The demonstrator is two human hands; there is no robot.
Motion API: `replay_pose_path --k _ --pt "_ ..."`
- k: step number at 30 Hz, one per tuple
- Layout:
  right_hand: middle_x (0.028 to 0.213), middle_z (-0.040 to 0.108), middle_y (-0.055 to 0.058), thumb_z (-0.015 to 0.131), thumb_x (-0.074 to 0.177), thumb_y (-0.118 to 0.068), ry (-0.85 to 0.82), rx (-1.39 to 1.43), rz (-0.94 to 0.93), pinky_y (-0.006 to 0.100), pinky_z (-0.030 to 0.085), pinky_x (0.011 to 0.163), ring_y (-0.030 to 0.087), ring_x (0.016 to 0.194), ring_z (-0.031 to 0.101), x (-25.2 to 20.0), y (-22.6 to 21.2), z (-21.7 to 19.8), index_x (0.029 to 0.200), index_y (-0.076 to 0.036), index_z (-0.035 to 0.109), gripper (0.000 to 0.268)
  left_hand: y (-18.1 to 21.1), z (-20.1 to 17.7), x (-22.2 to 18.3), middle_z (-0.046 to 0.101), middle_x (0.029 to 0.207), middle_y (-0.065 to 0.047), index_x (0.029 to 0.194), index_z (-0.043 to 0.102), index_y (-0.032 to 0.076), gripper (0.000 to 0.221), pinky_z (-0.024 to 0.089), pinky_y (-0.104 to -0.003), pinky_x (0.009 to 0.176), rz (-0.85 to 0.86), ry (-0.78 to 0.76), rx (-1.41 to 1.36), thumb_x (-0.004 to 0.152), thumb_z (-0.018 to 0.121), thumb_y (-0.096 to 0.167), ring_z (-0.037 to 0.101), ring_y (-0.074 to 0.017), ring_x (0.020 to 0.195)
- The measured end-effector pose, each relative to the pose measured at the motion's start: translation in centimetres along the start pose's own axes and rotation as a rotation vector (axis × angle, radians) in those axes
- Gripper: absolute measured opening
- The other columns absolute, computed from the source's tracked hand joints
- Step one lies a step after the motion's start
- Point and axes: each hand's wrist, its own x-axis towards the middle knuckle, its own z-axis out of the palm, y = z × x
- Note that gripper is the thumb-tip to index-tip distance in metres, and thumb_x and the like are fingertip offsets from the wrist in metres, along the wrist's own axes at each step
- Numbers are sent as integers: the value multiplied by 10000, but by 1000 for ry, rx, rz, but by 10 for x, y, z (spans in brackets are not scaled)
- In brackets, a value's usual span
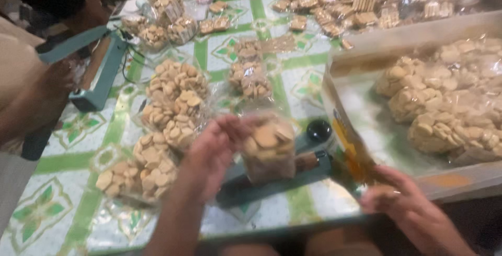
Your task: The person puts biscuits into plastic bags and seals the bags using an impulse sealer on a table.
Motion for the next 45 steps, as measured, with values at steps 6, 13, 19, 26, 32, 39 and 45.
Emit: replay_pose_path --k 6,13,19,26,32,39,45 --pt "1227 605 396 699 984 -266 1 26 -267 600 396 1038 465 1165 590 -23 -34 -71 1664 -52 237 849 -31 -55 91 700 1178 -184 1279 667 -1 408 453 -390 994 -53 124 151 969 641 264 638 -264 1090" --pt "1353 580 312 657 943 -241 375 -774 36 537 536 968 420 1163 640 30 -83 -75 1667 -78 232 855 -148 -108 138 543 1388 -44 1299 638 361 534 370 -593 1107 234 -212 1871 782 768 387 446 -287 1337" --pt "1477 535 230 746 872 -398 470 -1780 662 462 492 1135 369 1333 593 131 -125 -111 1601 -123 211 945 -195 -151 157 243 1658 61 1348 509 515 520 185 -892 1015 722 -901 2325 854 606 386 237 -339 1509" --pt "1160 767 128 719 892 -456 429 -1987 656 433 586 978 308 1108 743 174 -124 -198 1399 -167 554 606 -231 -219 267 253 1679 -24 1352 574 399 315 171 -865 1068 633 -661 2610 1041 528 411 159 -357 1563" --pt "1052 813 49 661 904 -378 504 -2131 724 426 583 935 268 1065 746 185 -120 -203 1018 -206 794 246 -202 -205 350 155 1668 -55 1419 503 473 633 104 -733 1159 297 -477 2212 842 621 243 81 -317 1550" --pt "1115 762 108 569 924 -185 564 -2158 662 560 520 917 326 1031 749 208 -111 -229 998 -135 778 227 -129 -112 290 203 1682 -85 1453 522 353 728 106 -699 1218 785 -182 1872 797 684 83 98 -361 1567" --pt "938 741 209 573 935 -90 619 -2187 196 509 548 809 374 881 726 188 -139 -226 977 -79 754 187 -43 -28 133 158 1654 -152 1467 535 295 709 97 -743 1175 857 11 1700 813 787 192 74 -507 1521"
